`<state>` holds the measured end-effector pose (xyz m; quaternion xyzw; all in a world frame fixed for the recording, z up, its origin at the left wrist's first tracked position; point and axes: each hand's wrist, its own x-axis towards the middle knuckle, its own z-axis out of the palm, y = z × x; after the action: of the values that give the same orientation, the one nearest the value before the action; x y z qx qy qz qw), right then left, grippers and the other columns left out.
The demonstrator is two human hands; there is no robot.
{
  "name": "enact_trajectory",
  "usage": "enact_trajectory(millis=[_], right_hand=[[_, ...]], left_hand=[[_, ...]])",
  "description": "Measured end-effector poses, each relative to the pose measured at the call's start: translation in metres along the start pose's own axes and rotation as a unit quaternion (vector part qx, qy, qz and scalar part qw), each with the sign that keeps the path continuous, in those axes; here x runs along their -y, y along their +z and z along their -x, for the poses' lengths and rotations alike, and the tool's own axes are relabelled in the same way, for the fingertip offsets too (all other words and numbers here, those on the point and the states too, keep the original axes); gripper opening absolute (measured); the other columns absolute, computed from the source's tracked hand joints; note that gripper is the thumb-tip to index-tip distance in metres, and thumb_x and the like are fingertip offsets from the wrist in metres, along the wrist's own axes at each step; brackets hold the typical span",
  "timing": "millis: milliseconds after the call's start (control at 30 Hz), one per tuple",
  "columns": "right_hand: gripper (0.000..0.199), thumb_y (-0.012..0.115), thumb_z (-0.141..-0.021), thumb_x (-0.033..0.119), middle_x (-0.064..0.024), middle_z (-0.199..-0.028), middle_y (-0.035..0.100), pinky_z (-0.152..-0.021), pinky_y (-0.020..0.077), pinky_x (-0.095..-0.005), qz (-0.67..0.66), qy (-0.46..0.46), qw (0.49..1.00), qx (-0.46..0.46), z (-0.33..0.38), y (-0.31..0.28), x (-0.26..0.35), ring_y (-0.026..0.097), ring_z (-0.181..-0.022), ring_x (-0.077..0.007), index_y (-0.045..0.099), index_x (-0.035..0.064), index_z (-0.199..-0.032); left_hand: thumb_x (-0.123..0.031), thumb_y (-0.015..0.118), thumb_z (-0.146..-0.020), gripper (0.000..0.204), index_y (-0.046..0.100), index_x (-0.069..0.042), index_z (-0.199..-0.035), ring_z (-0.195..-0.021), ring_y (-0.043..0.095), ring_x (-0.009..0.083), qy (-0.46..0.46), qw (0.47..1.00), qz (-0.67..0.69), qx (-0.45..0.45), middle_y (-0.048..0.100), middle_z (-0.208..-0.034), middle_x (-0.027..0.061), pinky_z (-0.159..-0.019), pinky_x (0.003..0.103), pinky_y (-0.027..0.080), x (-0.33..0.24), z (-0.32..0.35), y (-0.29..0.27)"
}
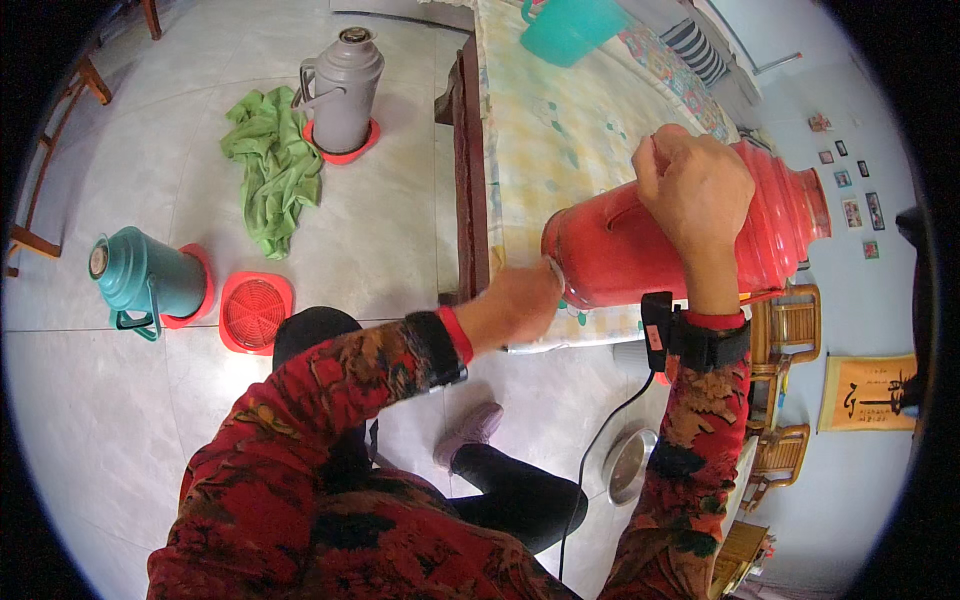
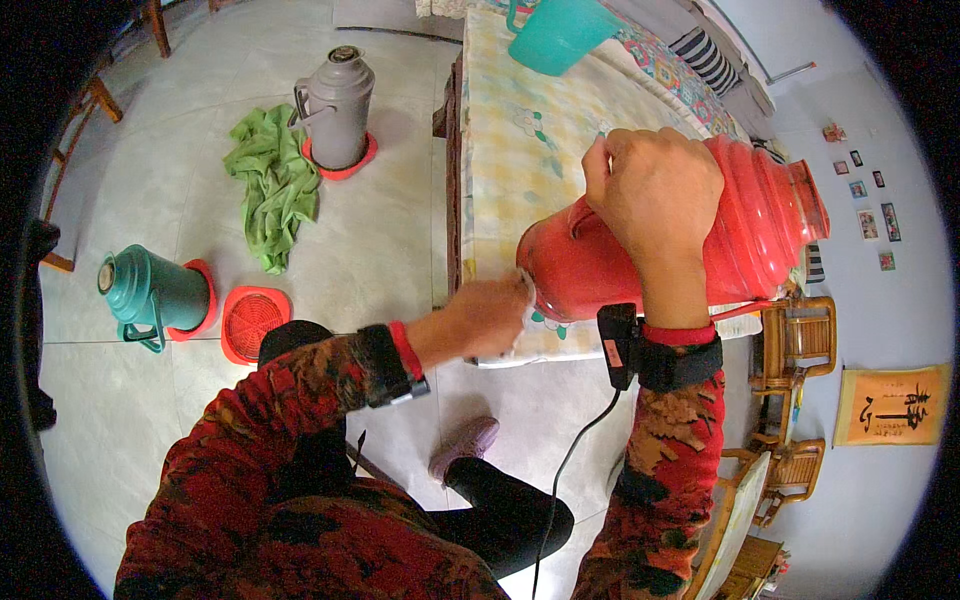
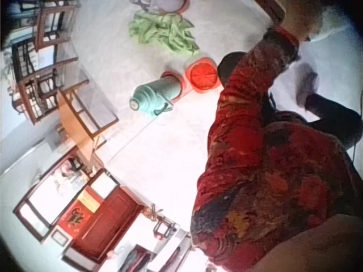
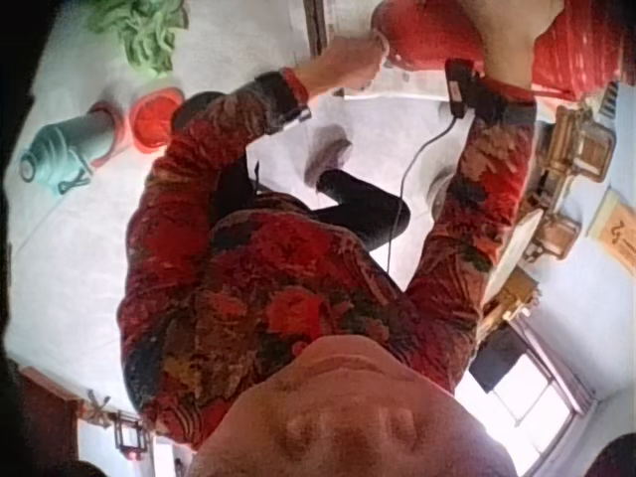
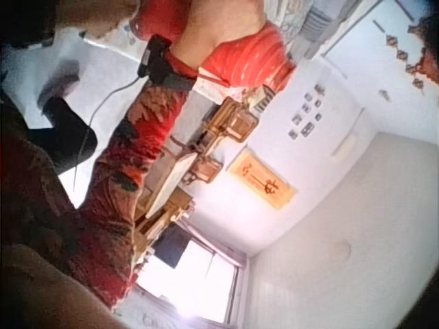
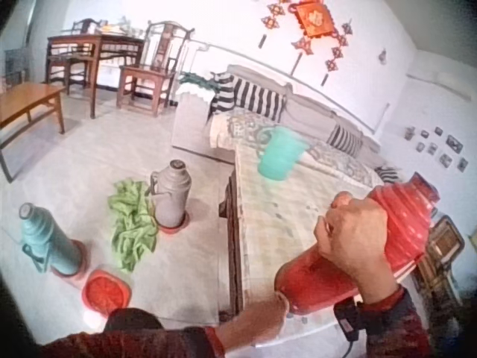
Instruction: The person washes a cloth in a metal basin, wrings it out, and then uses it to wipe a red thermos placed on a table. The person rotates the thermos to clean different sides and finishes by wiping the top.
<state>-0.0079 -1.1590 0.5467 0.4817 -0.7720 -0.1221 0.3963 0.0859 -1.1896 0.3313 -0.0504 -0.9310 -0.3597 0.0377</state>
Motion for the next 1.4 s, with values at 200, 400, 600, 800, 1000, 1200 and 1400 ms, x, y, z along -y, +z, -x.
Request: enact_trajectory(millis=[200,400,600,800,1000,1200,1400], right_hand=[[0.024,0.063,-0.078,0.025,-0.0096,-0.057,0.056,-0.049,0.0439,-0.0414,-0.019,-0.008,1.000,-0.017,0.001,0.001,-0.002,0.057,-0.055,-0.0288,0.058,0.0108,-0.060],[0.025,0.063,-0.077,0.027,-0.0088,-0.058,0.057,-0.050,0.0448,-0.0409,0.002,-0.004,1.000,-0.023,0.003,0.004,-0.002,0.058,-0.056,-0.0284,0.059,0.0109,-0.058],[0.025,0.061,-0.077,0.029,-0.0098,-0.060,0.060,-0.053,0.0474,-0.0405,0.011,-0.010,1.000,-0.022,0.004,0.007,-0.006,0.060,-0.057,-0.0287,0.064,0.0105,-0.060],[0.019,0.061,-0.076,0.025,-0.0068,-0.065,0.062,-0.064,0.0463,-0.0390,-0.009,-0.027,0.999,-0.035,0.004,0.004,-0.004,0.061,-0.068,-0.0248,0.066,0.0106,-0.065],[0.021,0.066,-0.070,0.013,-0.0115,-0.090,0.056,-0.078,0.0435,-0.0420,-0.140,-0.084,0.986,-0.036,0.032,-0.030,0.014,0.054,-0.086,-0.0312,0.058,0.0049,-0.088],[0.019,0.067,-0.078,0.012,-0.0160,-0.090,0.059,-0.074,0.0481,-0.0407,-0.326,0.185,0.927,0.006,0.186,-0.061,0.080,0.059,-0.083,-0.0338,0.061,0.0016,-0.093],[0.066,0.066,-0.089,0.026,-0.0147,-0.113,0.055,-0.085,0.0472,-0.0294,-0.700,0.512,0.495,0.047,0.264,-0.032,0.140,0.056,-0.100,-0.0176,0.030,0.0007,-0.139]], left_hand=[[-0.013,0.060,-0.076,0.029,0.058,0.005,-0.098,-0.080,0.064,0.0383,0.014,0.999,0.017,-0.046,0.060,-0.093,0.0232,-0.065,0.045,0.053,-0.005,-0.006,-0.002],[-0.022,0.056,-0.081,0.029,0.065,0.005,-0.080,-0.080,0.064,0.0425,-0.079,0.993,0.084,-0.021,0.064,-0.087,0.0267,-0.071,0.049,0.052,0.007,-0.027,-0.025],[-0.020,0.056,-0.079,0.027,0.066,0.005,-0.078,-0.082,0.064,0.0422,-0.086,0.991,0.102,-0.028,0.062,-0.085,0.0305,-0.074,0.048,0.052,0.010,-0.034,-0.040],[-0.023,0.056,-0.083,0.036,0.052,0.001,-0.109,-0.091,0.060,0.0422,-0.087,0.995,-0.007,-0.047,0.054,-0.103,0.0262,-0.078,0.048,0.051,-0.002,-0.030,-0.025],[-0.020,0.055,-0.082,0.036,0.052,0.005,-0.107,-0.092,0.059,0.0426,0.012,0.993,0.098,-0.063,0.059,-0.095,0.0266,-0.078,0.048,0.049,-0.033,0.013,0.023],[-0.015,0.058,-0.079,0.029,0.058,0.000,-0.104,-0.077,0.062,0.0243,-0.104,0.877,0.465,0.065,0.064,-0.082,0.0115,-0.072,0.039,0.050,-0.035,0.059,0.019],[0.008,0.047,-0.078,0.070,0.028,-0.009,-0.144,-0.118,0.051,0.0191,-0.024,0.659,0.745,0.099,0.050,-0.129,0.0074,-0.100,0.030,0.040,-0.046,0.095,0.026]])
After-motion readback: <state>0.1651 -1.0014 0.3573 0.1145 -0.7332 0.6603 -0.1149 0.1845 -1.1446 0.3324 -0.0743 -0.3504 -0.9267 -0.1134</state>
